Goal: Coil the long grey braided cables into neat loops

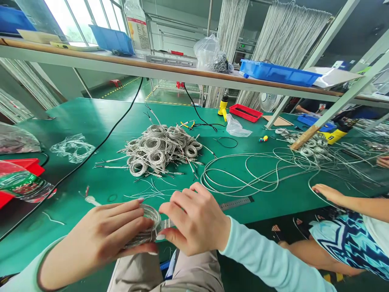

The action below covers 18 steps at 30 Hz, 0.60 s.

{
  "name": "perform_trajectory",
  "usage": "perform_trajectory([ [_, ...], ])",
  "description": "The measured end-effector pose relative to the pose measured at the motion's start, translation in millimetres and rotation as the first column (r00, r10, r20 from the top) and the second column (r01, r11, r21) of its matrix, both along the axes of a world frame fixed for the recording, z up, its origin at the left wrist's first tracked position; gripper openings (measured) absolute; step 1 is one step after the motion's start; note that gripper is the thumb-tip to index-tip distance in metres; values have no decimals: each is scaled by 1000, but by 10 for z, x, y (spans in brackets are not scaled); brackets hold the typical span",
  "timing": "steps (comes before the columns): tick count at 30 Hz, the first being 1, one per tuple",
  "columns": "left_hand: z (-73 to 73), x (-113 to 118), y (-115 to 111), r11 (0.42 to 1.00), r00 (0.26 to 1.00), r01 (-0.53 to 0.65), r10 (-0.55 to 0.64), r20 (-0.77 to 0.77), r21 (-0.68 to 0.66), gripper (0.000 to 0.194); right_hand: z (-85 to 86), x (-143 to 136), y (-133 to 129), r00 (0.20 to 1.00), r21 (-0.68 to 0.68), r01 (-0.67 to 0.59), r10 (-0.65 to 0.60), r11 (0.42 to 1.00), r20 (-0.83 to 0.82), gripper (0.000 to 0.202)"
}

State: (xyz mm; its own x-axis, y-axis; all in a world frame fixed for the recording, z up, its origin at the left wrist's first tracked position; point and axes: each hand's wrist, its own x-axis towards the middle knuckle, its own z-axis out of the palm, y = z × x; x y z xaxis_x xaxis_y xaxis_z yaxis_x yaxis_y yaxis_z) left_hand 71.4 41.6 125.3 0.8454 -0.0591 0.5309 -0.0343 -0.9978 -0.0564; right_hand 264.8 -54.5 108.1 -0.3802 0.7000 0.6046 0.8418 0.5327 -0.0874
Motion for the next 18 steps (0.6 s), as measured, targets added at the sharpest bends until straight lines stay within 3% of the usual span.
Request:
perform_trajectory([
  [3,-2,11,11,994,998,40,-45,-47,-98,31,72,27,6,964,239,-68,3,969,265,28],
  [6,1,29,4,990,996,56,-64,-54,-131,30,91,-20,8,961,267,-126,51,955,270,26],
  [8,6,33,-17,997,999,32,-34,-26,-68,30,67,-78,0,988,169,-106,84,980,129,29],
  [10,6,27,-56,998,1000,-19,18,15,59,25,22,-148,-15,986,-58,-61,51,996,-156,31],
  [11,3,21,-79,989,998,-48,43,37,141,23,-2,-181,-22,944,-222,-79,1,972,-329,32],
  [13,-4,8,-117,950,994,-98,78,78,298,19,-43,-229,-32,783,-496,-222,-150,840,-604,35],
  [14,-5,2,-128,930,992,-113,85,95,349,20,-57,-239,-36,716,-555,-296,-204,777,-667,37],
  [15,-3,-2,-131,923,991,-118,84,107,367,21,-66,-237,-37,697,-561,-326,-207,761,-686,39],
  [16,2,-5,-125,930,991,-116,82,109,348,21,-67,-222,-38,733,-524,-296,-162,798,-660,43],
  [18,15,-3,-93,971,994,-82,64,86,225,24,-54,-163,-37,896,-308,-128,-23,943,-444,49],
])
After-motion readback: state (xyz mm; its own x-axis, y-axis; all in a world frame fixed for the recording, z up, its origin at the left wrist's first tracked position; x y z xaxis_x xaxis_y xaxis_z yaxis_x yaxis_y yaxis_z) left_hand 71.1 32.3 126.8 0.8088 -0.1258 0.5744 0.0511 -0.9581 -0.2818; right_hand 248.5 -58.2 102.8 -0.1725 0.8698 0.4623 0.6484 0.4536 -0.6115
